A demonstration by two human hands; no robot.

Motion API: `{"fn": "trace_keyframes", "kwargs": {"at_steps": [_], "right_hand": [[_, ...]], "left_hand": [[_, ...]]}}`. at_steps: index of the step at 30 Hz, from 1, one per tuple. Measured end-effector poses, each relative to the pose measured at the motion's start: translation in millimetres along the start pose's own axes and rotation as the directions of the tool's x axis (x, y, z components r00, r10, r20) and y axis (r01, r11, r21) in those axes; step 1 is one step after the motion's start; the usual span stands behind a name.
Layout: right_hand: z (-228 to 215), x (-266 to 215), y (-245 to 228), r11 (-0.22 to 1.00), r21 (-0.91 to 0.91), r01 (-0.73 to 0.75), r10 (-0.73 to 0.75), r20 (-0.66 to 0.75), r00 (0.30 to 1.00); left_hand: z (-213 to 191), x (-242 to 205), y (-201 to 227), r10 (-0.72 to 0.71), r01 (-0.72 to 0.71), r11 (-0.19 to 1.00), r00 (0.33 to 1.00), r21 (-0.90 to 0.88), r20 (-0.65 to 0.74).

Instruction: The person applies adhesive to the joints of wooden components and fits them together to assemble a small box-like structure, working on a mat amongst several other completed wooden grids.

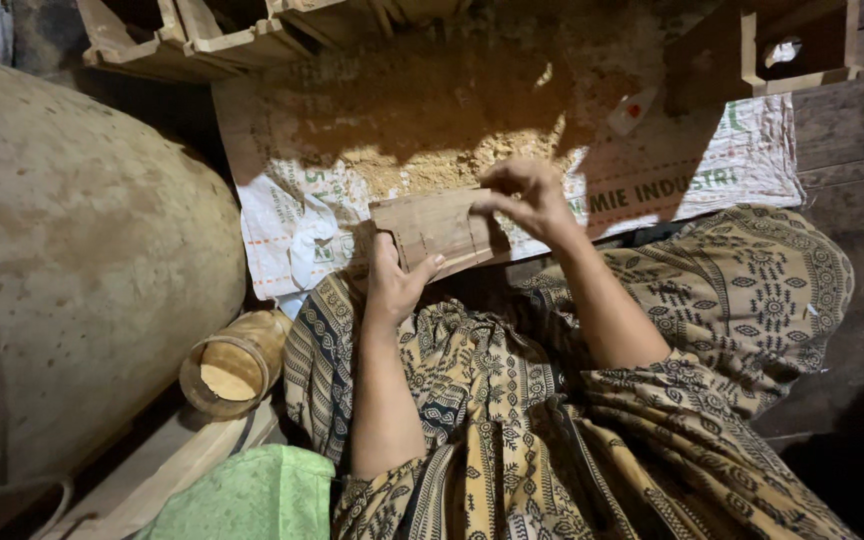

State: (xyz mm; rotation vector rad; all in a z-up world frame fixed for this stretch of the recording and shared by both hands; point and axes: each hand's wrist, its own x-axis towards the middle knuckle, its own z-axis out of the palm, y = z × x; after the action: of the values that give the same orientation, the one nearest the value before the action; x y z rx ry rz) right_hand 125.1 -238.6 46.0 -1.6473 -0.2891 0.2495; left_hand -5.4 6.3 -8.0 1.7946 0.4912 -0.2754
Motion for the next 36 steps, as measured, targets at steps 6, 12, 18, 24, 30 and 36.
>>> {"fn": "trace_keyframes", "kwargs": {"at_steps": [6, 12, 18, 24, 30, 36], "right_hand": [[-7.5, 1.7, 13.8, 0.995, 0.101, 0.002, 0.01, -0.115, 0.993], [-7.4, 0.0, 35.1, 0.937, -0.33, 0.115, -0.156, -0.102, 0.982], [29.5, 15.5, 7.8, 0.772, -0.541, 0.334, -0.309, 0.14, 0.941], [43.8, 19.8, -4.2, 0.824, -0.46, 0.33, -0.305, 0.13, 0.943], [49.6, 34.0, -15.2, 0.793, -0.492, 0.36, -0.318, 0.17, 0.933], [66.6, 34.2, -22.8, 0.803, -0.495, 0.331, -0.302, 0.14, 0.943]], "left_hand": [[2.4, -1.0, 5.6, 0.031, -0.032, 0.999, 0.999, -0.033, -0.007], [1.6, 2.0, -7.9, -0.001, 0.001, 0.999, 1.0, -0.035, 0.007], [12.7, -8.3, 30.5, 0.062, -0.062, 0.998, 0.998, -0.008, 0.011], [8.6, -13.1, 31.6, 0.137, -0.137, 0.991, 0.99, 0.009, -0.022], [4.9, -7.5, 10.3, 0.189, -0.187, 0.981, 0.981, 0.049, -0.039], [-1.9, -15.1, 46.9, 0.088, -0.083, 0.991, 0.995, 0.102, -0.046]]}}
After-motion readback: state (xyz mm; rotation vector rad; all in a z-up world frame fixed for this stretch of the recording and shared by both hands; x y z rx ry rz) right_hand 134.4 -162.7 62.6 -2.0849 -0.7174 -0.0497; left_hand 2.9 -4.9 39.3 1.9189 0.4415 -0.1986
